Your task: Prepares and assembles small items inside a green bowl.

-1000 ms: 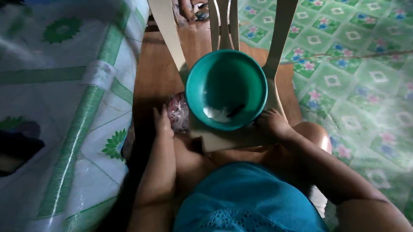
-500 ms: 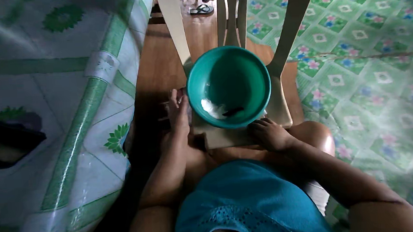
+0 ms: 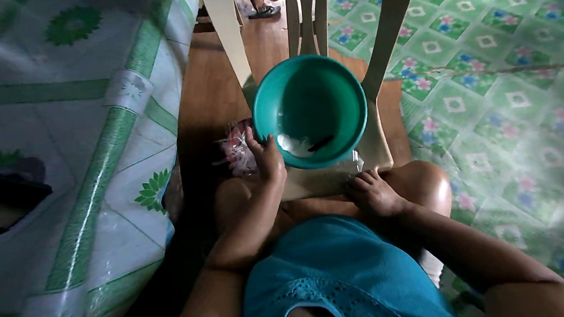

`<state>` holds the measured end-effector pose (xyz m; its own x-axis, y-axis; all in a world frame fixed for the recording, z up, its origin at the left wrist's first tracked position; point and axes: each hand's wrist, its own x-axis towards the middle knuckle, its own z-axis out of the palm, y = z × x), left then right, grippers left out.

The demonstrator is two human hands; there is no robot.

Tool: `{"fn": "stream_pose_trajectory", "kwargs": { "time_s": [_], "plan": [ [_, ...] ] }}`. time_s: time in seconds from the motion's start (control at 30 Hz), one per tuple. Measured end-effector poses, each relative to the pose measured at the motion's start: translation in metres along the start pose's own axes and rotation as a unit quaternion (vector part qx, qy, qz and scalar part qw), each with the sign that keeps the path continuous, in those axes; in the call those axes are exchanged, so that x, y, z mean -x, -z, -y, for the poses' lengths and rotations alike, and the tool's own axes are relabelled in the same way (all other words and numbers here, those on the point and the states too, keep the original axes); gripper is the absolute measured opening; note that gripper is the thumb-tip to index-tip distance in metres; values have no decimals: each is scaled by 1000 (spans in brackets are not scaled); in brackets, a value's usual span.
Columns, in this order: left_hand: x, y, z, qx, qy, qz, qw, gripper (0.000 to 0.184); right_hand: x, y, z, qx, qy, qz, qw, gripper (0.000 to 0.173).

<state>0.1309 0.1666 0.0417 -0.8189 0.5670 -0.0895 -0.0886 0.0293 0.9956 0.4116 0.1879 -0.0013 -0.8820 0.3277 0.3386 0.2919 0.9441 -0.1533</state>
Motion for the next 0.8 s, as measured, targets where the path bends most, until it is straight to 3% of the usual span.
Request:
{"fn": "stream_pose_trajectory", "kwargs": {
  "time_s": [0.1,0.2,0.3,0.43,0.5,0.57,0.7,0.77,0.8],
  "plan": [
    [0,8,7,-31,-40,-3,999,81,2,2,2,-15,9,-26,1000,20],
    [-2,23,12,-86,-164,-22,982,79,-6,15,2,-87,-32,-1,996,17],
    [4,31,7,-131,-300,-4,945,64,-30,38,-7,-196,-152,70,966,12],
    [19,27,-13,-180,-449,71,872,40,-49,55,-21,-300,-241,22,923,11],
    [25,20,-30,-189,-483,155,841,26,-59,68,-21,-343,-282,31,895,15],
    [31,9,-44,-193,-461,254,828,25,-66,76,-23,-400,-312,10,862,13],
    [36,-16,-61,-233,-330,390,828,42,-74,66,-34,-535,-305,-88,783,9],
    [36,-29,-70,-263,-269,431,820,52,-79,68,-34,-541,-311,-107,774,8],
    [38,-35,-72,-266,-240,441,823,48,-82,72,-31,-539,-316,-111,773,7]
  ]
}}
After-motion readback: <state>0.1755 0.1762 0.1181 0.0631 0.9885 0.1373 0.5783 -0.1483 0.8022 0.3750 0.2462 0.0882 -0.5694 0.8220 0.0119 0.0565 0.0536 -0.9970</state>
